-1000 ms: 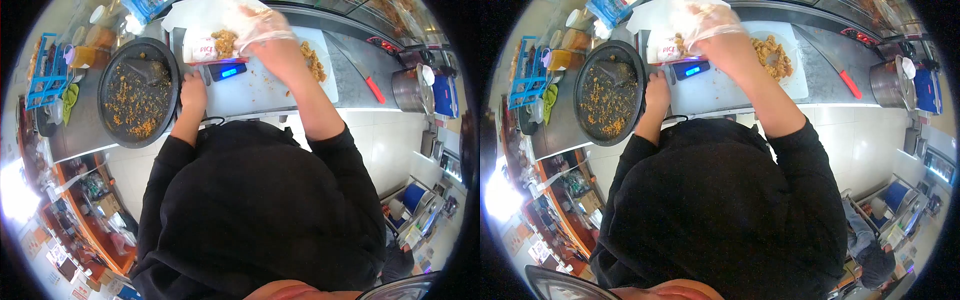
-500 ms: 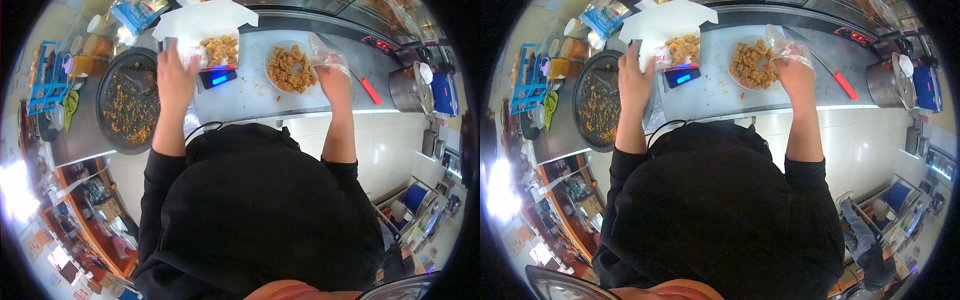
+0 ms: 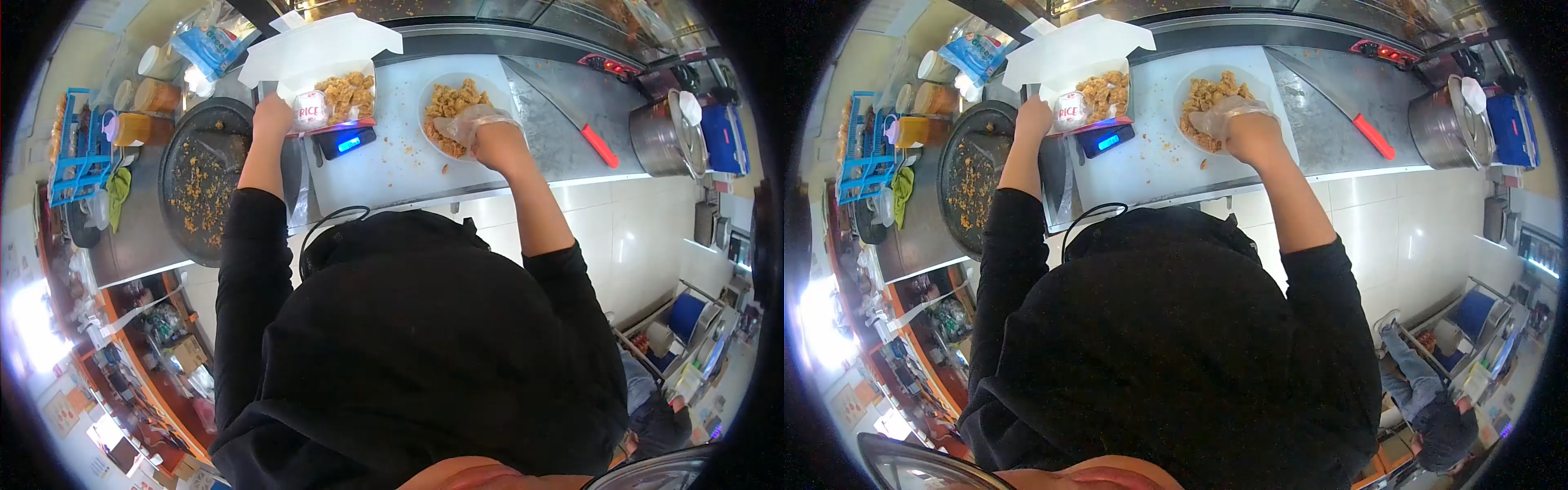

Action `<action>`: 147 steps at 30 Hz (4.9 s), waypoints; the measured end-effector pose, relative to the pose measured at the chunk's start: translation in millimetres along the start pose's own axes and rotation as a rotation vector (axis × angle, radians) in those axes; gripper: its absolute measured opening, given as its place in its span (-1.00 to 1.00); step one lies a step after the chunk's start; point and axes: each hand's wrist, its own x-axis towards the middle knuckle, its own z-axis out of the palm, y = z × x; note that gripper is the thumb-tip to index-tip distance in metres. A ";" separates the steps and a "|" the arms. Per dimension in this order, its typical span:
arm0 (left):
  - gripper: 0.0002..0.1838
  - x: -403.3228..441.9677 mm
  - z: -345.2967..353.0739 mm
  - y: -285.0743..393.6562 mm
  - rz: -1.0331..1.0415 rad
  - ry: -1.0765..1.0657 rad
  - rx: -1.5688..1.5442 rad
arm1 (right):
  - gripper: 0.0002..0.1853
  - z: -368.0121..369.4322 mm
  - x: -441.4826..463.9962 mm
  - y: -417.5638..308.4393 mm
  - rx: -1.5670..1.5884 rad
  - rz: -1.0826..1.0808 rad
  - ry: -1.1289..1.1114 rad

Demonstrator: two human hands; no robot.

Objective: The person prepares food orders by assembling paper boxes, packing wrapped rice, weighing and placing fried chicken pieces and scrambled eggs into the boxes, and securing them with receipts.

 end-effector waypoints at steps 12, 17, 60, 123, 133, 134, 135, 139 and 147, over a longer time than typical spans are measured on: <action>-0.76 -88.4 -46.3 12.9 -0.111 0.308 -0.291 | -0.72 -7.2 -7.3 19.6 0.298 -0.071 0.134; -0.76 -140.1 -67.6 -0.8 -0.161 0.365 -0.394 | -0.73 -16.8 9.5 23.0 0.087 0.164 0.260; -0.77 -222.6 -69.2 -58.7 -0.289 0.230 -0.554 | -0.63 -83.3 10.5 30.3 0.730 0.220 0.112; -0.64 -383.4 -94.9 -532.2 -0.708 0.720 -0.921 | -0.65 -218.0 51.6 -189.3 0.580 0.122 1.416; -0.68 -359.4 -75.8 -497.6 -0.854 0.492 -0.859 | -0.23 -347.4 36.4 -205.3 1.259 -0.789 1.055; -0.68 -361.9 -75.7 -499.9 -0.860 0.484 -0.851 | -0.22 -337.7 35.5 -225.2 1.236 -0.940 1.041; -0.69 -364.6 -77.1 -503.8 -0.868 0.484 -0.844 | -0.23 -327.9 30.3 -249.0 1.270 -0.963 0.993; -0.74 -385.3 -78.7 -535.4 -0.751 0.522 -0.882 | -0.25 -297.8 11.5 -332.2 1.375 -1.055 0.800; -0.47 -449.7 -141.6 -550.6 -0.920 0.626 -0.819 | -0.21 -233.2 -17.6 -510.2 1.537 -1.101 0.452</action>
